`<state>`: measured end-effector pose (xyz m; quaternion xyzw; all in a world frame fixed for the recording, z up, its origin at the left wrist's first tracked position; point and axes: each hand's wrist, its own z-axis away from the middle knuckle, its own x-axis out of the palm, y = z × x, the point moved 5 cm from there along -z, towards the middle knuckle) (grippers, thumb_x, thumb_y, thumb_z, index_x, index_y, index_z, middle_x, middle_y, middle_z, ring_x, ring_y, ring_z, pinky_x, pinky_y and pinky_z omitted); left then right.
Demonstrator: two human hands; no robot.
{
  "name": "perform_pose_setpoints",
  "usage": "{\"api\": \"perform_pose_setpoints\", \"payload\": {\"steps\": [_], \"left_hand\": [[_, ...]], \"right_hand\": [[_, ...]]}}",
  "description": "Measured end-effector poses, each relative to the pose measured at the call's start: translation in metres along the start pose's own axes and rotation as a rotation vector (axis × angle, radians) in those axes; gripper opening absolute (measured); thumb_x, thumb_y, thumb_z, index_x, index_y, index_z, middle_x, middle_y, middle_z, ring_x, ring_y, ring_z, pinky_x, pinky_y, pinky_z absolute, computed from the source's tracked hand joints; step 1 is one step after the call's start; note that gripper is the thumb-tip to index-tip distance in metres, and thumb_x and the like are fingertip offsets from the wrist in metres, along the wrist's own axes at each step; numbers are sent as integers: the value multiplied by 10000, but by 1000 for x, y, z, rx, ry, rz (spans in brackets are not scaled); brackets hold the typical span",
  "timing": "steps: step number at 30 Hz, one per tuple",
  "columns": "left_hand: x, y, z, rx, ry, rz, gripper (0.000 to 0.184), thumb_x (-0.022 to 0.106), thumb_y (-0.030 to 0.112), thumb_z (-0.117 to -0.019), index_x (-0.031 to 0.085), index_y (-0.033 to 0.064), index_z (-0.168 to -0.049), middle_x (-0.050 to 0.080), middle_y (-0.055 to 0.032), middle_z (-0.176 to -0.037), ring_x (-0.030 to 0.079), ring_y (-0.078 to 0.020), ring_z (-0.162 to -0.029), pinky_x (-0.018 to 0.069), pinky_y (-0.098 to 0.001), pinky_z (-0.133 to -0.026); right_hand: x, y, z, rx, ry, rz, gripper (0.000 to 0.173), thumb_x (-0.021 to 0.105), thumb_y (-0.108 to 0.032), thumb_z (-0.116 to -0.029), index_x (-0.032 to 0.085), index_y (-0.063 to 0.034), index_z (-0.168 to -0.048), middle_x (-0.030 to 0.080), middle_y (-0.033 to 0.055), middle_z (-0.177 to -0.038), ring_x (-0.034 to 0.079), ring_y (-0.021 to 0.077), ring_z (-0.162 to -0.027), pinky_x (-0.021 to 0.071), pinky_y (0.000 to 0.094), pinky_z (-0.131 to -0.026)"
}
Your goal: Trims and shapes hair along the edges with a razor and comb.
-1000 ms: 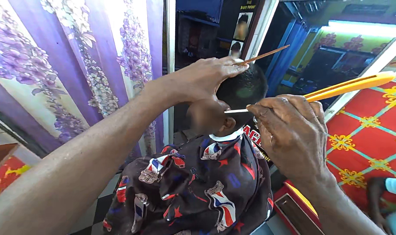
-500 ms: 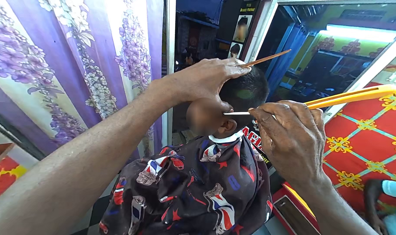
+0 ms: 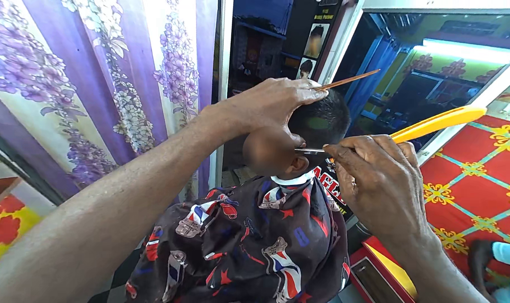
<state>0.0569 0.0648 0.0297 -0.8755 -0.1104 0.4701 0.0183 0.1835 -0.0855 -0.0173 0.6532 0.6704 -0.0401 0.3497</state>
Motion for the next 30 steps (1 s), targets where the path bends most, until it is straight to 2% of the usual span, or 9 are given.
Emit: {"api": "perform_pose_setpoints", "payload": {"steps": [5, 16, 20, 30], "left_hand": [[1, -1, 0, 7, 9, -4, 908, 770, 506, -787, 489, 63, -1527, 509, -154, -1536, 503, -292, -1403, 431, -507, -1107], [1, -1, -1, -4, 0, -15, 898, 771, 505, -799, 486, 72, -1533, 512, -149, -1534, 505, -287, -1400, 432, -498, -1106], [1, 0, 0, -9, -4, -7, 883, 761, 489, -807, 485, 69, -1533, 497, -140, -1551, 490, -288, -1413, 428, -504, -1102], [2, -2, -1, -1, 7, -11, 888, 761, 505, -803, 493, 64, -1526, 508, -149, -1538, 505, -287, -1402, 440, -491, -1100]], "right_hand": [[0, -4, -1, -48, 102, 34, 212, 606, -91, -1000, 765, -106, -1138, 717, 93, -1099, 628, 308, -1078, 420, 478, -822], [-1, -6, -6, -54, -2, 46, 223, 570, -98, -1003, 760, -99, -1120, 708, 106, -1063, 632, 320, -1050, 414, 494, -807], [-2, -8, -7, -77, 67, 74, 207, 599, -110, -1009, 762, -108, -1137, 718, 96, -1107, 624, 316, -1081, 407, 489, -814], [0, -9, -10, -79, -18, 86, 216, 571, -100, -1008, 757, -93, -1116, 706, 107, -1073, 627, 326, -1074, 413, 501, -816]]}}
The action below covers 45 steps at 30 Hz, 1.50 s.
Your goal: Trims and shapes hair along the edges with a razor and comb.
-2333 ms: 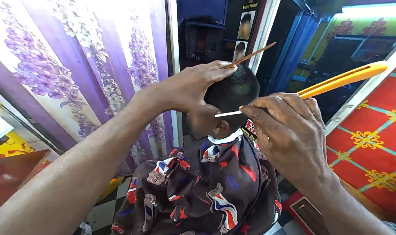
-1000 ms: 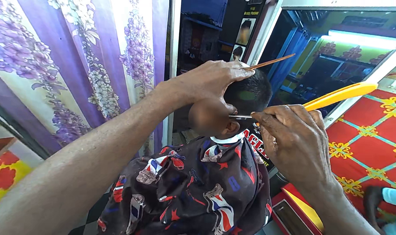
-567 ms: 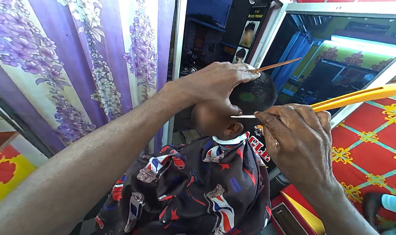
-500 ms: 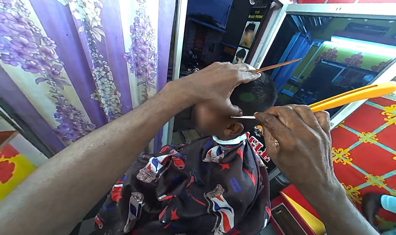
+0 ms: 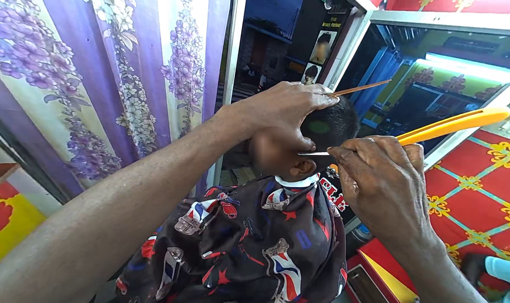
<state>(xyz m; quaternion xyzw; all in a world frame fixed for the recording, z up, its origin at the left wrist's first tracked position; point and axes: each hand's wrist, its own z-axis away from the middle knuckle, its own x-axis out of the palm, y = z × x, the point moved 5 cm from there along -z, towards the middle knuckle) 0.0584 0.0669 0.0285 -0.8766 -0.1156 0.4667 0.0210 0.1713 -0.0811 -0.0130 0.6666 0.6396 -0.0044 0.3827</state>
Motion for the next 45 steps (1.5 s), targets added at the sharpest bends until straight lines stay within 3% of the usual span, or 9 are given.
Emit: {"api": "perform_pose_setpoints", "payload": {"steps": [20, 25, 28, 31, 33, 37, 40, 43, 45], "left_hand": [[2, -3, 0, 3, 12, -16, 877, 760, 500, -803, 501, 64, -1518, 525, -145, -1524, 517, -285, -1392, 439, -500, -1100], [-1, -3, 3, 18, 10, 66, 867, 785, 440, -825, 475, 51, -1536, 487, -156, -1557, 469, -287, -1438, 412, -475, -1145], [-26, -7, 30, -77, 336, 235, 659, 745, 368, -921, 561, 43, -1464, 569, -124, -1478, 536, -200, -1375, 439, -380, -1161], [-49, 22, 98, -274, 1107, 31, 349, 625, 170, -1033, 650, -69, -1286, 652, -179, -1329, 688, -178, -1096, 594, -316, -888], [-30, 63, 137, -396, 1301, -85, 363, 427, 171, -1109, 574, -57, -1351, 582, -161, -1404, 662, -177, -1078, 580, -345, -860], [49, 123, 159, -405, 1136, 1, 568, 364, 610, -1034, 449, 326, -1518, 484, 108, -1499, 524, -50, -1300, 453, -288, -1072], [41, 102, 159, -339, 1053, 65, 609, 342, 627, -1041, 498, 233, -1478, 529, 62, -1436, 539, -53, -1270, 475, -273, -1034], [-14, 53, 133, -276, 813, 102, 518, 444, 399, -1100, 576, -8, -1392, 592, -192, -1381, 631, -207, -1174, 527, -369, -992], [-35, 29, 102, -231, 587, 75, 493, 601, 371, -1034, 620, 15, -1374, 611, -218, -1349, 630, -282, -1166, 505, -428, -992]], "right_hand": [[0, 0, -6, -70, -29, -21, 231, 572, -67, -996, 762, -108, -1120, 709, 98, -1092, 623, 321, -1084, 405, 495, -807], [-21, 27, 4, 78, 175, -190, 215, 614, -106, -1001, 771, -118, -1148, 735, 99, -1118, 643, 315, -1099, 448, 507, -875], [-27, 35, 27, 248, 338, -299, 261, 628, -104, -998, 757, -102, -1225, 705, 126, -1119, 627, 273, -1067, 480, 432, -906], [-15, 21, 61, 409, 450, -420, 240, 637, -108, -981, 772, -84, -1178, 694, 119, -1091, 630, 199, -1021, 509, 341, -871], [-3, -8, 81, 514, 434, -500, 209, 643, -133, -969, 774, -89, -1126, 676, 82, -1047, 639, 123, -962, 546, 258, -829], [14, -105, 102, 634, 244, -882, 172, 643, -126, -979, 778, -109, -1084, 718, 68, -1025, 668, 96, -965, 566, 239, -838], [14, -121, 112, 778, 264, -1188, 154, 639, -163, -1009, 744, -107, -1105, 702, 37, -1058, 677, 61, -948, 595, 217, -809], [1, -82, 119, 872, 389, -952, 140, 617, -248, -1027, 723, -201, -1105, 694, -76, -1071, 669, 35, -968, 590, 222, -829], [-12, -60, 112, 826, 384, -688, 139, 604, -168, -1011, 721, -143, -1083, 684, -50, -1095, 660, 30, -999, 581, 207, -852]]}}
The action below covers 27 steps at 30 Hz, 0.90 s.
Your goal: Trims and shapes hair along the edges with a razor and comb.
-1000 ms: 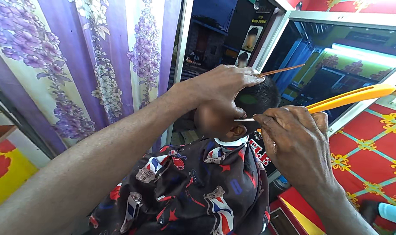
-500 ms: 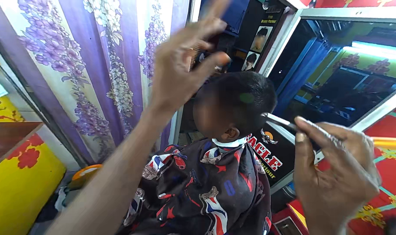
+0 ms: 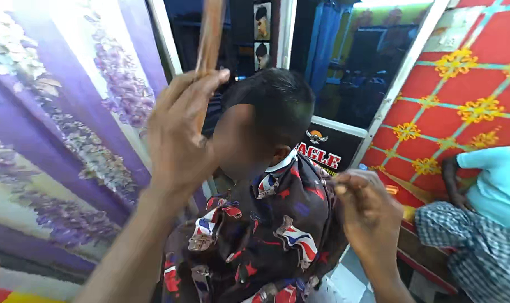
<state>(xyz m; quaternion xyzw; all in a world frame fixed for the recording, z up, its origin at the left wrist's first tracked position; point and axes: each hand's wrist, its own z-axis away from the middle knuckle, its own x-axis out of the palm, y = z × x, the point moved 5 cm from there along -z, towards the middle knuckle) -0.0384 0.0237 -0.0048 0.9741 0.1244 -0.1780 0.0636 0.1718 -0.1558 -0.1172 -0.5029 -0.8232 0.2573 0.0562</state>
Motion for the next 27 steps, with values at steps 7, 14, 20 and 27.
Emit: {"api": "perform_pose_setpoints", "payload": {"steps": [7, 14, 20, 27], "left_hand": [[55, -12, -28, 166, -410, -24, 932, 743, 571, -837, 445, 45, -1547, 448, -177, -1574, 423, -339, -1459, 341, -510, -1198], [65, -12, -23, 109, -473, -74, 1045, 854, 388, -757, 336, 80, -1611, 333, -146, -1653, 349, -331, -1510, 338, -498, -1207], [64, -13, -25, 128, -465, -88, 1009, 799, 429, -771, 356, 55, -1596, 356, -155, -1636, 383, -337, -1486, 346, -502, -1193], [64, -13, -27, 127, -452, -88, 985, 804, 406, -767, 383, 54, -1586, 395, -161, -1613, 426, -331, -1459, 369, -506, -1175]], "right_hand": [[10, -41, -80, -472, -204, 577, 265, 525, -33, -1022, 760, -121, -1106, 699, 118, -1059, 619, 325, -1068, 439, 504, -894], [48, -63, -105, -842, -518, 769, 222, 546, 15, -976, 721, -84, -1068, 672, 124, -1055, 612, 351, -1062, 398, 548, -878], [60, -63, -106, -937, -529, 827, 253, 483, 52, -1001, 707, -60, -1042, 663, 125, -1030, 605, 321, -1048, 383, 500, -873], [62, -56, -105, -932, -533, 829, 248, 483, 57, -996, 700, -58, -1024, 657, 121, -1014, 603, 312, -1044, 385, 498, -875]]}}
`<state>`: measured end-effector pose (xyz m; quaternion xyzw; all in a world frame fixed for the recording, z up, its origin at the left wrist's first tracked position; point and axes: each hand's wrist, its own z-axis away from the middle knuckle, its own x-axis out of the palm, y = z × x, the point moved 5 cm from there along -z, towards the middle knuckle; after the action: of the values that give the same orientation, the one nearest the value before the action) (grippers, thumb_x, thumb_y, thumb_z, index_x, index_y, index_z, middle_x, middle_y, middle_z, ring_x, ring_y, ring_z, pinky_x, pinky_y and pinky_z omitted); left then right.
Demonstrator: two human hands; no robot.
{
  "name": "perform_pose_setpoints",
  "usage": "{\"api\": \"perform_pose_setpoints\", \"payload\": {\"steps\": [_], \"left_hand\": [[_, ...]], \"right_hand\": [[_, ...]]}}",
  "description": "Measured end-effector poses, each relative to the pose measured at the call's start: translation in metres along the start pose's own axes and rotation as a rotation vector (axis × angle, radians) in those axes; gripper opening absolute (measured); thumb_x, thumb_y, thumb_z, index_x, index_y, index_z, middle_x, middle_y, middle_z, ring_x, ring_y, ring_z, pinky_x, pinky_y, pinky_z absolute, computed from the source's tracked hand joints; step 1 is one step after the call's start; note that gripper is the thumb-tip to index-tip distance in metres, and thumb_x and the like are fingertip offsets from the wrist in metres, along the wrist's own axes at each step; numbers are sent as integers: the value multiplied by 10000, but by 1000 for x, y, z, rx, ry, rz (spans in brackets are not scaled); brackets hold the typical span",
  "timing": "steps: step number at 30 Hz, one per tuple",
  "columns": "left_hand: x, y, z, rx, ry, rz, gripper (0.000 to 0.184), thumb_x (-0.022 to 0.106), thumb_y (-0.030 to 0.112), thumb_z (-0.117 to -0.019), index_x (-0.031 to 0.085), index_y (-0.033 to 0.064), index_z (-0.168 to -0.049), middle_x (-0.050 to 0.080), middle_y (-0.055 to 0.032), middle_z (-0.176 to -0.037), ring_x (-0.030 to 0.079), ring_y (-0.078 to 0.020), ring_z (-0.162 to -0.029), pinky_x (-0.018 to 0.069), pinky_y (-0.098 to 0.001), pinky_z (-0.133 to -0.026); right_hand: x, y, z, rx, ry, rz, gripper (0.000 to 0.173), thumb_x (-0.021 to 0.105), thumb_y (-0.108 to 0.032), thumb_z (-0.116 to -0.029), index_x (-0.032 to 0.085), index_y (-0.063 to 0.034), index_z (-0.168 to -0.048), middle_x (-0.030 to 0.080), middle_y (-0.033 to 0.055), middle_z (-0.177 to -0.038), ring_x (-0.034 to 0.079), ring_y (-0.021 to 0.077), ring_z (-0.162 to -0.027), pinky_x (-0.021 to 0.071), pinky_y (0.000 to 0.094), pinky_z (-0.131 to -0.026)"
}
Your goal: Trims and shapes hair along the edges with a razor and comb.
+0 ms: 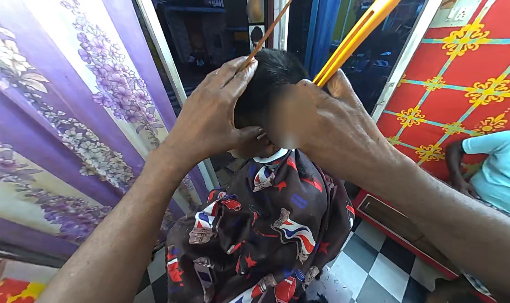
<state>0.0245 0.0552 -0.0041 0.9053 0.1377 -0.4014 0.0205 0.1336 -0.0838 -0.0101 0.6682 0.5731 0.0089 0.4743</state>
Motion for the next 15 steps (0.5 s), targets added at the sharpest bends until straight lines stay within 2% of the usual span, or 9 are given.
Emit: {"api": "perform_pose_setpoints", "payload": {"steps": [4, 9, 12, 15], "left_hand": [[1, -3, -1, -3, -1, 0, 980, 792, 427, -774, 384, 65, -1588, 394, -151, -1616, 432, -324, -1455, 375, -506, -1169], [2, -4, -1, -4, -1, -11, 991, 798, 458, -779, 378, 77, -1593, 398, -146, -1614, 451, -326, -1438, 394, -504, -1152], [-2, -10, -2, -5, -61, 57, 1018, 808, 500, -781, 366, 89, -1601, 373, -135, -1629, 427, -304, -1456, 382, -503, -1168], [-20, -10, -12, 14, -60, 106, 940, 759, 596, -814, 463, 77, -1540, 476, -161, -1542, 490, -292, -1401, 418, -507, -1145]], "right_hand": [[2, 1, 0, 4, -7, 3, 246, 477, 63, -991, 694, -50, -1014, 654, 117, -1002, 603, 310, -1035, 383, 485, -843], [-1, 6, 6, 40, 21, -53, 226, 505, 31, -995, 704, -67, -1033, 659, 108, -1018, 604, 312, -1034, 390, 502, -875], [-13, 19, 26, 270, 252, -220, 236, 553, -42, -1014, 757, -119, -1103, 709, 76, -1060, 629, 279, -1054, 425, 474, -872], [-5, 23, 64, 579, 528, -464, 201, 625, -83, -997, 769, -100, -1137, 715, 76, -1091, 637, 217, -1047, 480, 416, -874]]}}
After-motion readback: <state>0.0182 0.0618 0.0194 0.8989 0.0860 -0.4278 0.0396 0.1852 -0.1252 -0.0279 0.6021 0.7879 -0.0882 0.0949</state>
